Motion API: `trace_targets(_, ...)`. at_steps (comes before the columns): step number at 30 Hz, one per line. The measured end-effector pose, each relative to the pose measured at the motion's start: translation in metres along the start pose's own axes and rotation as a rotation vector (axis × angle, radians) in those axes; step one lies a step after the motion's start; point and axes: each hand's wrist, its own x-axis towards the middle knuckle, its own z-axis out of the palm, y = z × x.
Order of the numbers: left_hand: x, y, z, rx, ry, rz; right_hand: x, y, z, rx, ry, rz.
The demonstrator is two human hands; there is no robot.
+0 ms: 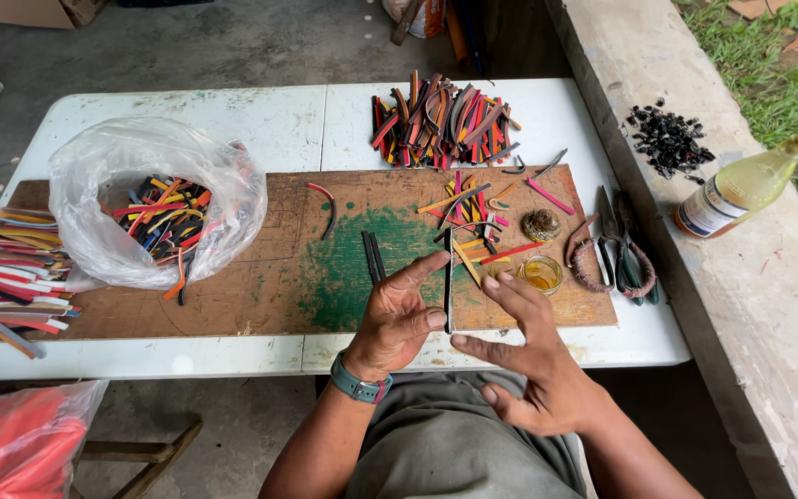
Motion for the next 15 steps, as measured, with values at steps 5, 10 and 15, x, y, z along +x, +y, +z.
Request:
trace_targets(5, -0.003, -0.001, 0.001, -0.005, -0.001, 0.007, -0.009, -0.004, 0.003, -0.12, 0.042, 0.015)
trace_targets(10, -0.004, 0.003, 0.003, -0.018, -0.002, -0.026, 0.001, -0.007, 0.0, -0.225, 0.086, -0.081)
trace_targets(15, -0.009, -0.001, 0.009, -0.018, -0.011, -0.038, 0.019, 0.0, -0.009, -0.318, 0.146, 0.009)
